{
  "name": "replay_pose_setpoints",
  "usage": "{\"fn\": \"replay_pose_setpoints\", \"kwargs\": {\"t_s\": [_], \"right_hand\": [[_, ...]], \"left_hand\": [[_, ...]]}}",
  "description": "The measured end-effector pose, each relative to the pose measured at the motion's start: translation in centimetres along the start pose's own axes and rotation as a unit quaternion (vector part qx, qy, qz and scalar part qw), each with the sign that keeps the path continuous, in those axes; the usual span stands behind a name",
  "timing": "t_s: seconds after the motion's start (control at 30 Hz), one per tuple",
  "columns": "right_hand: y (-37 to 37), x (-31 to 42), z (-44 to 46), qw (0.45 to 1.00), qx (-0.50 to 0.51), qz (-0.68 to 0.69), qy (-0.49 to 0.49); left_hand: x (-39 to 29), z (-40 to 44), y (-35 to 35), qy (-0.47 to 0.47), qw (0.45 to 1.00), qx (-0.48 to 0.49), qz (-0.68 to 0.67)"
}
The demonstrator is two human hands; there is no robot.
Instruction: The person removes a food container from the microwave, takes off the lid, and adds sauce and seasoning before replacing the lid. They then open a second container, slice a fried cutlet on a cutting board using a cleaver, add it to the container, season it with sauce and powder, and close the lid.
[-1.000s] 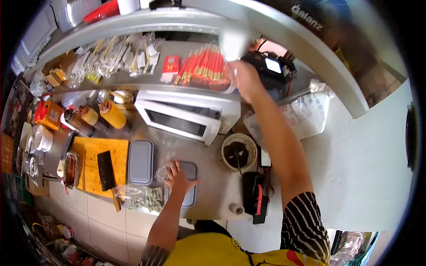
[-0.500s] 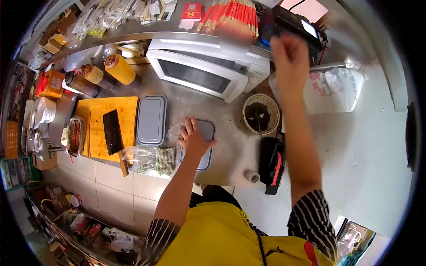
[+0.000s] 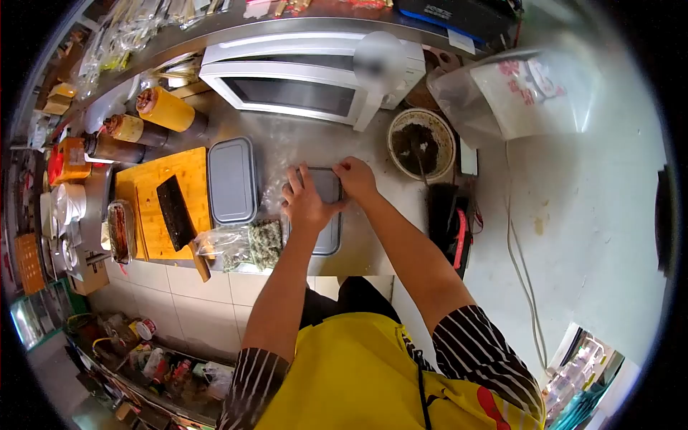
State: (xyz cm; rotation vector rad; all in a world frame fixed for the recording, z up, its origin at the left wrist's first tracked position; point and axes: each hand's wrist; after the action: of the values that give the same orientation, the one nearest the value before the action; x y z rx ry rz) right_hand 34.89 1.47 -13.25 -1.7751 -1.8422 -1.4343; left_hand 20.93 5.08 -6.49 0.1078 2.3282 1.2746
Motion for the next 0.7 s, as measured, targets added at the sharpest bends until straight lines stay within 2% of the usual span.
{"fn": "replay_pose_setpoints", "kwargs": {"t_s": [0.07, 0.1, 0.13, 0.17, 0.2, 0.27, 0.3, 0.37, 0.4, 0.5, 0.53, 0.63, 0.7], "right_hand": [[-1.1, -1.8, -0.9, 0.995, -0.021, 0.090, 0.030], [-1.4, -2.5, -1.3, 0.989, -0.034, 0.135, 0.049], [-0.9, -2.0, -3.4, 0.992, -0.029, 0.119, 0.021], [-0.6, -1.6, -6.4, 0.994, -0.022, 0.104, -0.008], [-2.1, -4.2, -8.3, 0.994, 0.016, 0.105, 0.009], [-5.1, -7.0, -12.8, 0.984, 0.083, 0.156, 0.003], [-5.8, -6.9, -14.9, 0.972, 0.112, 0.205, -0.018], [-7.1, -5.9, -16.7, 0.922, 0.078, 0.376, -0.037], [-7.7, -5.5, -17.3, 0.886, 0.059, 0.458, -0.048], [-8.0, -5.6, -17.5, 0.865, 0.058, 0.492, -0.080], [-8.3, -5.8, -17.4, 0.868, 0.049, 0.487, -0.079], [-9.0, -5.4, -18.0, 0.871, 0.021, 0.484, -0.083], [-9.4, -4.6, -18.5, 0.861, 0.000, 0.500, -0.090]], "left_hand": [[4.2, 0.7, -2.7, -0.158, 0.976, -0.117, -0.097], [6.1, 1.0, -3.3, -0.237, 0.944, -0.176, -0.144], [7.3, -0.4, -2.9, -0.225, 0.938, -0.211, -0.159], [10.4, -1.5, -3.3, -0.165, 0.953, -0.121, -0.222], [13.3, -2.6, -4.1, -0.100, 0.954, -0.030, -0.281], [15.8, -5.8, -5.2, 0.000, 0.935, 0.061, -0.350], [13.9, -7.9, -4.1, 0.063, 0.844, 0.088, -0.526], [14.6, -8.6, -5.5, 0.029, 0.785, 0.084, -0.613], [14.5, -8.8, -5.7, 0.014, 0.776, 0.066, -0.627], [15.1, -8.2, -7.6, -0.015, 0.814, 0.040, -0.580], [15.2, -8.3, -7.9, -0.015, 0.809, 0.030, -0.587], [14.4, -9.4, -7.5, -0.024, 0.748, 0.026, -0.663], [14.4, -9.9, -7.1, -0.029, 0.734, 0.052, -0.677]]}}
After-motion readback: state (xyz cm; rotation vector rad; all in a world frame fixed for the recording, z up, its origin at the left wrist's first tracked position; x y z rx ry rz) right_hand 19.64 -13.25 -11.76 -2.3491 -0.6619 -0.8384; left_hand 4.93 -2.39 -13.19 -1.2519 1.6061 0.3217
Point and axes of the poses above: each hand's wrist, its own z-axis towards the middle knuckle, its own y-axis out of the back of the hand, x = y × z, and after that the axes turned 8 degrees about x, right-handed
